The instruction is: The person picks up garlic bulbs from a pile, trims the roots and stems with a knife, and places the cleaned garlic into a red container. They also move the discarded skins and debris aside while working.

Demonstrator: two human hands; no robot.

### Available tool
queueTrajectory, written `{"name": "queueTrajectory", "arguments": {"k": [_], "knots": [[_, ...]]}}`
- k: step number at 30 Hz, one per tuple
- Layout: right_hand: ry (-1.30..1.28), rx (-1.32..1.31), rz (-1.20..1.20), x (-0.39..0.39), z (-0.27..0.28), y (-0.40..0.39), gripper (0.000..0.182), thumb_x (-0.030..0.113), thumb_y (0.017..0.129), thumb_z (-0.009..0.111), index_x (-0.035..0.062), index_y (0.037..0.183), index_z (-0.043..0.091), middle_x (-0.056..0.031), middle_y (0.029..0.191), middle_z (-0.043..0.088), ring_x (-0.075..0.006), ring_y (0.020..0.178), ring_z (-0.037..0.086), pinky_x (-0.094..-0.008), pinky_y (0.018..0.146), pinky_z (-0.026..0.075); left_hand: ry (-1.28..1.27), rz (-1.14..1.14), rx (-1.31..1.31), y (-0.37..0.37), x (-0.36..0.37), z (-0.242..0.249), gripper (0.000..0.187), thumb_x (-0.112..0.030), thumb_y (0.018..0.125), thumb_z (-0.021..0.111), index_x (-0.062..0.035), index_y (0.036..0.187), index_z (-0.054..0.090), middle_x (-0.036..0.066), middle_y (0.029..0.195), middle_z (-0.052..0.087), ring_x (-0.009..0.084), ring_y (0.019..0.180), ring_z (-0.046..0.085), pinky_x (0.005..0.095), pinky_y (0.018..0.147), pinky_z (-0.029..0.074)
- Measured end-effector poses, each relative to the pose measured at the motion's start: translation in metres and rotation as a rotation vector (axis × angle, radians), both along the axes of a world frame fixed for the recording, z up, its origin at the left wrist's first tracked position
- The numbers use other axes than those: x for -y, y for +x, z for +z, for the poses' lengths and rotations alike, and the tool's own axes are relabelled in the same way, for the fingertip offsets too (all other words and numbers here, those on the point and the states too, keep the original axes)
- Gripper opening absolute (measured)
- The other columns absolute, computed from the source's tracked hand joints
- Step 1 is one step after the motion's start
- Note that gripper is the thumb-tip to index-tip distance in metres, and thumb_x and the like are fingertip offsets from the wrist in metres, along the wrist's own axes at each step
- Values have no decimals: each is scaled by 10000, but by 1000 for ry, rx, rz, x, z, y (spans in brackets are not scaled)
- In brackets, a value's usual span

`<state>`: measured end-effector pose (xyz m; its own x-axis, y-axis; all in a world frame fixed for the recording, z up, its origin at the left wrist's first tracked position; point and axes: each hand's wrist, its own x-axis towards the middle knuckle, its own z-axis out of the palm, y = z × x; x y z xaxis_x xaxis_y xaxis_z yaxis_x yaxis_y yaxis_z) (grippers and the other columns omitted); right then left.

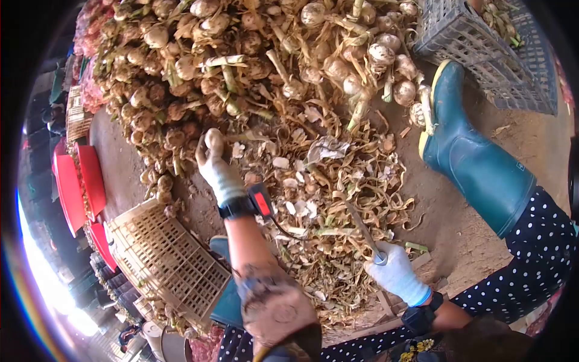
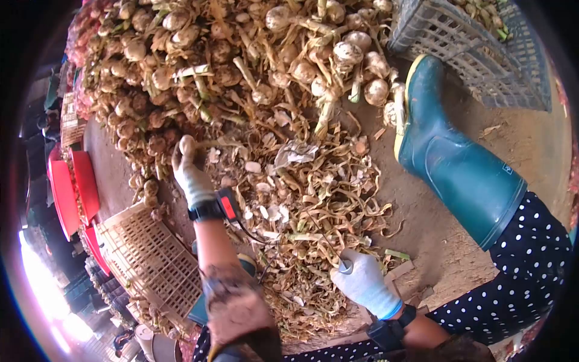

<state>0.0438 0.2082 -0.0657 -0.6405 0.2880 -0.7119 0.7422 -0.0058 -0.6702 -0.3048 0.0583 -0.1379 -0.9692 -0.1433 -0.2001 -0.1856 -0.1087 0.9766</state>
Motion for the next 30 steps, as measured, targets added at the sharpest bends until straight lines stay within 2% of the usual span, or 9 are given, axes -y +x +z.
{"name": "queueTrajectory", "arguments": {"k": [3, 6, 8, 12, 18, 21, 22, 27, 30], "knots": [[44, -105, 13, 0, 7, 3, 152, 144, 734, 674, 11, 770, 610, -177, 630, 607, -357, 603, 618, -408, 551, 475, 311, -190, 75, 60, 12, 33, 312, -180, 785, 773, -54, 1043, 650, 29, 996, 647, 141, 877, 611, 288, 834, 501], [126, -295, 15, -2, 5, 13, 157, 170, 750, 662, 28, 808, 634, -172, 606, 596, -358, 577, 604, -419, 533, 476, 236, -242, 268, 130, 5, 74, 391, -146, 818, 713, -64, 1170, 563, 74, 1115, 623, 225, 1024, 619, 378, 886, 516], [225, -364, 72, -6, 8, 15, 142, 187, 767, 635, 47, 793, 630, -167, 581, 581, -357, 559, 597, -433, 518, 467, 136, -385, 220, 169, 5, 93, 460, -101, 839, 639, -68, 1259, 456, 107, 1164, 601, 288, 1116, 604, 427, 917, 507], [343, -461, 204, -13, 45, 12, 100, 174, 759, 610, 74, 763, 605, -146, 610, 591, -350, 580, 610, -459, 536, 473, -128, -493, 239, 226, 3, 147, 536, 28, 779, 577, -33, 1291, 433, 69, 1056, 580, 156, 905, 578, 262, 825, 485], [437, -561, 471, 1, 73, 30, 154, 191, 710, 661, 125, 841, 617, -73, 741, 637, -270, 701, 669, -415, 584, 527, -281, -483, 227, 283, 21, 211, 430, -95, 841, 619, -45, 1240, 465, 23, 1005, 571, 115, 856, 572, 233, 757, 491], [416, -589, 536, 4, 85, 36, 179, 200, 703, 675, 127, 857, 621, -71, 742, 637, -266, 699, 671, -411, 580, 527, -325, -457, 107, 296, 38, 209, 492, -214, 890, 638, -22, 1289, 423, 67, 1095, 579, 161, 941, 589, 277, 807, 508], [410, -578, 575, 5, 86, 37, 196, 219, 701, 693, 131, 862, 622, -68, 743, 639, -261, 699, 674, -407, 576, 528, -232, -421, 137, 304, 39, 213, 467, -327, 870, 677, -50, 1211, 518, 32, 1115, 587, 143, 1033, 575, 303, 918, 458], [392, -544, 603, 2, 78, 39, 212, 255, 712, 706, 132, 864, 626, -66, 741, 643, -265, 695, 676, -410, 574, 527, -149, -402, 130, 309, 58, 189, 532, -314, 875, 657, -29, 1286, 475, 64, 1193, 571, 178, 1084, 568, 329, 955, 458], [322, -487, 617, 6, 67, 42, 197, 263, 717, 691, 131, 855, 641, -74, 754, 654, -272, 710, 678, -417, 581, 526, -369, -463, 157, 311, 65, 176, 732, -402, 844, 682, -1, 1379, 382, 110, 1252, 537, 206, 1099, 568, 336, 952, 484]]}}
